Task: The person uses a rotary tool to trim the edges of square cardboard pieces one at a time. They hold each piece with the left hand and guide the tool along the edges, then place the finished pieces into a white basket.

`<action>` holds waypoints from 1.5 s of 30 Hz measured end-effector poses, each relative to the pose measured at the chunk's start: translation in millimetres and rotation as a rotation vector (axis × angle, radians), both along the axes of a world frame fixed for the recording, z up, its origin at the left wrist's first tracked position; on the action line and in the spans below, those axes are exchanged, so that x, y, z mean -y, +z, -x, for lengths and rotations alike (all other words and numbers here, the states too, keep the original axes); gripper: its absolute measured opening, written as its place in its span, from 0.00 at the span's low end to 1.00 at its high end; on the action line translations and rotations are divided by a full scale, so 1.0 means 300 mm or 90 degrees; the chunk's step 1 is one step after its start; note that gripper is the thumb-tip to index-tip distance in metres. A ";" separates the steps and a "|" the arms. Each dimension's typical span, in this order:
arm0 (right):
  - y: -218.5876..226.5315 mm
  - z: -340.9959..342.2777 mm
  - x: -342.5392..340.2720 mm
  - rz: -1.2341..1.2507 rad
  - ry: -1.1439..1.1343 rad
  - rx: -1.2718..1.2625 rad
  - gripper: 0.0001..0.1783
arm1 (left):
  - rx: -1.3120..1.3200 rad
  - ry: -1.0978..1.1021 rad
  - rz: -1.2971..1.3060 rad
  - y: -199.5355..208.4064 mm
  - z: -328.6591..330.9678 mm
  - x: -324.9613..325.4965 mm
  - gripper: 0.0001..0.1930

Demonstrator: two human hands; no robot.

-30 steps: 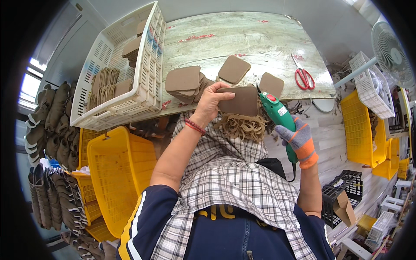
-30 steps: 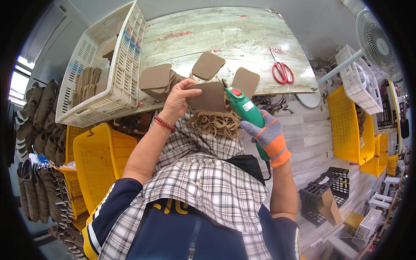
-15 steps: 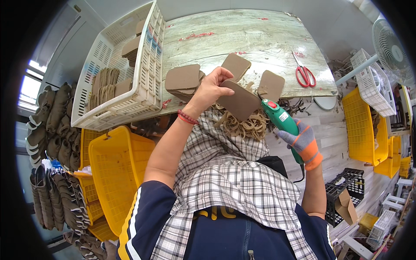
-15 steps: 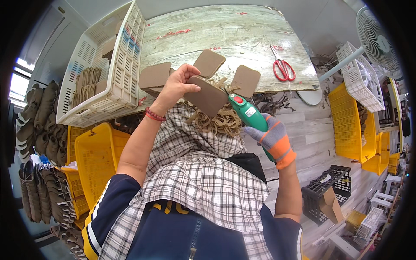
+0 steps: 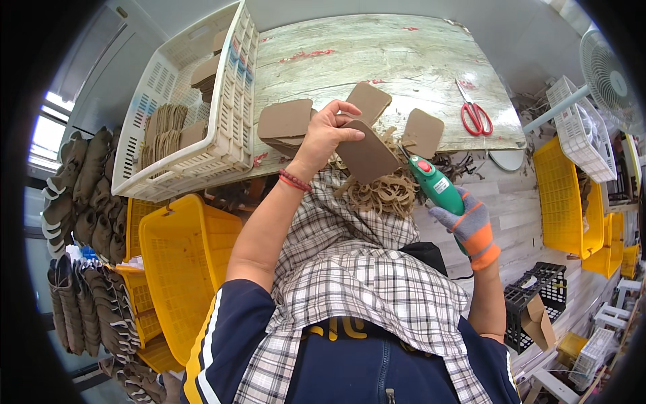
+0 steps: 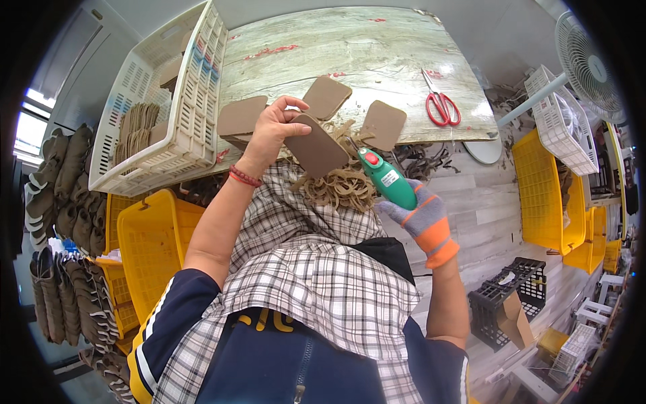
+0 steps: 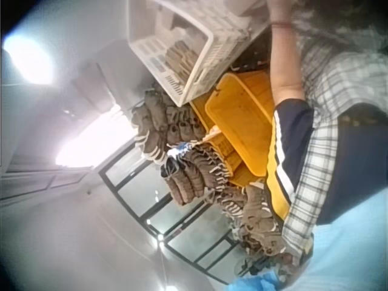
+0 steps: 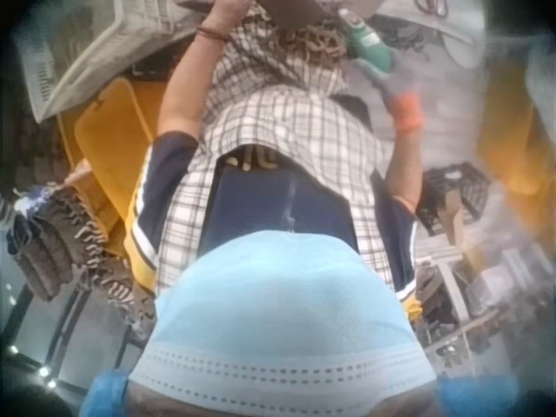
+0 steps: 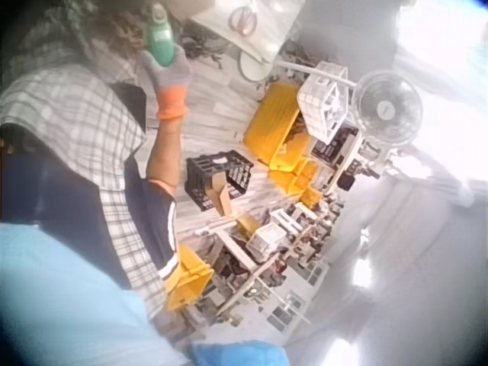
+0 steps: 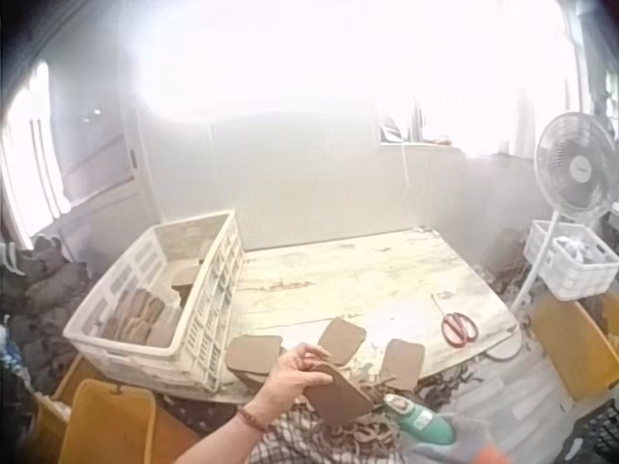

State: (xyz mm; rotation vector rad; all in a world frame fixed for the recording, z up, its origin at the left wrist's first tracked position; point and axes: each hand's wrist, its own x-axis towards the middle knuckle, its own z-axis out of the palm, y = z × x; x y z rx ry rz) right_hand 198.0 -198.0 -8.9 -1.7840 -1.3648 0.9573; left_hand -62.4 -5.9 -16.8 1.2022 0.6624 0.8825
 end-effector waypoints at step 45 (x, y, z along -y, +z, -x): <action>0.028 0.036 -0.101 -0.075 -0.176 -0.133 0.20 | 0.358 0.225 0.515 -0.111 -0.155 -0.038 0.15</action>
